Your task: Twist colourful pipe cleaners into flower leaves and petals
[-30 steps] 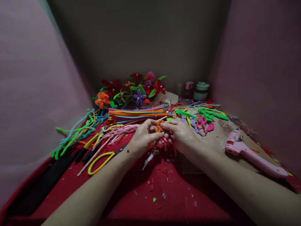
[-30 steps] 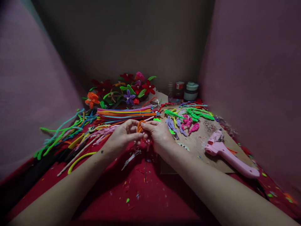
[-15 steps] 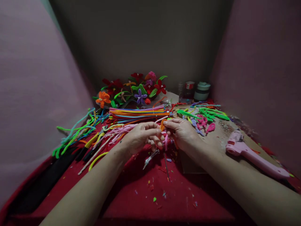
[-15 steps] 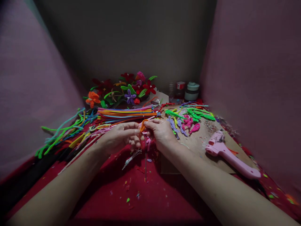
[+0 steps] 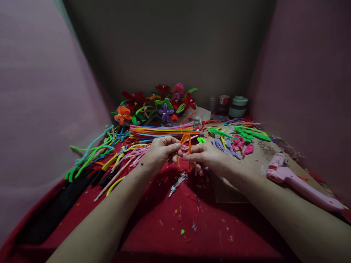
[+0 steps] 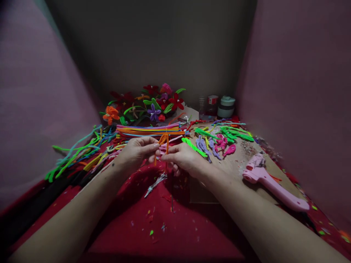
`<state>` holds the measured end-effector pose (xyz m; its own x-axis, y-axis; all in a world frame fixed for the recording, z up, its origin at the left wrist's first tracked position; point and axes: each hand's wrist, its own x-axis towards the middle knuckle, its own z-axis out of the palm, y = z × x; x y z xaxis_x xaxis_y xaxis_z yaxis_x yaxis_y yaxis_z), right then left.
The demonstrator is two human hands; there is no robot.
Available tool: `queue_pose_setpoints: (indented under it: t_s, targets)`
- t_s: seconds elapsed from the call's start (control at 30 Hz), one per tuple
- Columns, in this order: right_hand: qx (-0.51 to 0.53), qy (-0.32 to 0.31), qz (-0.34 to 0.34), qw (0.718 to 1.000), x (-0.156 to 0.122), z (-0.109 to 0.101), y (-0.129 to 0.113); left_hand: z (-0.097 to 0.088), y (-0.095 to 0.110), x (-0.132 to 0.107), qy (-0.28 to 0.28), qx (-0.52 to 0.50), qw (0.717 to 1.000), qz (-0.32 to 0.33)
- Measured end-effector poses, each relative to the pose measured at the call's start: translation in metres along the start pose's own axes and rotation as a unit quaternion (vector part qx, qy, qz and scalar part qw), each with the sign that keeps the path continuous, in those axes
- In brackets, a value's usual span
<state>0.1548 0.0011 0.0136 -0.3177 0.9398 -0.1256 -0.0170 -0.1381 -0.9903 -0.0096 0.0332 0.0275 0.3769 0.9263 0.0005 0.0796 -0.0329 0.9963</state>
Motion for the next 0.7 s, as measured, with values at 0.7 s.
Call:
queue_pose_setpoints:
  t_s: [0.7]
  targets:
    - [-0.002,0.186,-0.227,0.956,0.001,0.011,0.012,0.018,-0.005,-0.007,0.057,0.131,0.986,0.091]
